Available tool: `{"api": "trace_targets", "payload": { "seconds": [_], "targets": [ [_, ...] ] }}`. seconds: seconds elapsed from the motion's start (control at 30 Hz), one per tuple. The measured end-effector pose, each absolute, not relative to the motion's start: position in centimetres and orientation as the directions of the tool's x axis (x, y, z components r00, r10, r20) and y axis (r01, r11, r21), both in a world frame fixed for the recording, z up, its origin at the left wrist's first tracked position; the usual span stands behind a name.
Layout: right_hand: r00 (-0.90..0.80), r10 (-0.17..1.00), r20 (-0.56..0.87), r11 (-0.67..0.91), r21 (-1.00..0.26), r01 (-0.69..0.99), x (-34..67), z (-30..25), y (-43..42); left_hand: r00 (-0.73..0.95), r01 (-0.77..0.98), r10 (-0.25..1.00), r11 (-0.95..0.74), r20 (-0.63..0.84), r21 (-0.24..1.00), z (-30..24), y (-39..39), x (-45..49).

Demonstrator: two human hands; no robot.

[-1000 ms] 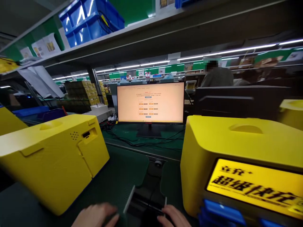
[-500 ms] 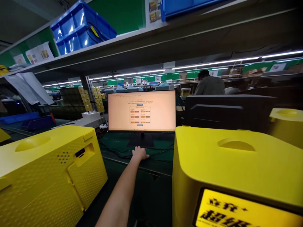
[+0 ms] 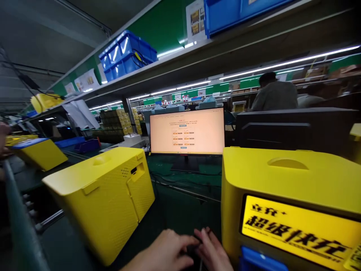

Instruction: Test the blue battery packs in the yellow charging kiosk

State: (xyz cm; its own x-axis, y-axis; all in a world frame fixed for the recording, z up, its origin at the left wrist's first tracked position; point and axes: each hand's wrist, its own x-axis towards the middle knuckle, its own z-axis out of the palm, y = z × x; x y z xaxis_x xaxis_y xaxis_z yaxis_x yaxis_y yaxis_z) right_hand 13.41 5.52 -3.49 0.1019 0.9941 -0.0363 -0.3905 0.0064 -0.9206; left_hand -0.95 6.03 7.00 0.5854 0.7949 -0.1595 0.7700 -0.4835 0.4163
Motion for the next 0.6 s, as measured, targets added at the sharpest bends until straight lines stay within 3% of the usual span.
{"api": "trace_targets", "payload": {
  "seconds": [0.03, 0.1, 0.2, 0.27, 0.33, 0.4, 0.43, 0.47, 0.5, 0.6],
  "targets": [
    [0.120, 0.980, -0.160, -0.066, -0.826, -0.561, 12.7, -2.1, 6.1, 0.603, 0.777, 0.781, -0.530, -0.161, 0.340, 6.3, 4.4, -1.4],
    [0.196, 0.951, -0.238, -0.033, -0.710, -0.703, 11.6, 1.1, 7.3, 0.599, 0.800, 0.778, -0.572, -0.190, 0.179, 5.3, 2.1, -2.4],
    [0.310, 0.946, -0.095, 0.137, -0.750, -0.647, 11.3, 6.0, 8.2, 0.582, 0.807, 0.790, -0.591, -0.191, 0.017, 6.3, 0.4, -4.3],
    [0.337, 0.934, 0.115, 0.282, -0.817, -0.503, 12.0, 9.2, 8.2, 0.634, 0.769, 0.767, -0.639, -0.097, -0.027, 9.3, 0.1, -5.8],
    [0.337, 0.836, 0.434, 0.519, -0.824, -0.226, 13.1, 12.1, 7.7, 0.657, 0.754, 0.748, -0.651, 0.094, -0.087, 14.1, 0.7, -7.7],
    [0.200, 0.628, 0.752, 0.752, -0.653, 0.090, 14.2, 14.5, 7.1, 0.498, 0.866, 0.805, -0.483, 0.323, -0.132, 19.8, 2.5, -10.0],
    [0.084, 0.510, 0.856, 0.826, -0.515, 0.230, 14.5, 15.4, 6.9, 0.295, 0.954, 0.864, -0.288, 0.408, -0.080, 22.5, 3.8, -11.4],
    [-0.039, 0.408, 0.912, 0.862, -0.371, 0.347, 14.8, 16.1, 6.7, 0.064, 0.997, 0.913, -0.073, 0.402, 0.006, 24.8, 5.3, -12.9],
    [-0.148, 0.338, 0.929, 0.863, -0.244, 0.442, 14.9, 16.6, 6.6, -0.030, 0.999, 0.938, 0.015, 0.345, 0.046, 26.7, 6.8, -14.5],
    [-0.326, 0.319, 0.890, 0.774, -0.046, 0.632, 14.2, 16.6, 6.7, -0.077, 0.990, 0.985, 0.058, 0.152, 0.127, 29.1, 10.6, -18.3]
  ]
}}
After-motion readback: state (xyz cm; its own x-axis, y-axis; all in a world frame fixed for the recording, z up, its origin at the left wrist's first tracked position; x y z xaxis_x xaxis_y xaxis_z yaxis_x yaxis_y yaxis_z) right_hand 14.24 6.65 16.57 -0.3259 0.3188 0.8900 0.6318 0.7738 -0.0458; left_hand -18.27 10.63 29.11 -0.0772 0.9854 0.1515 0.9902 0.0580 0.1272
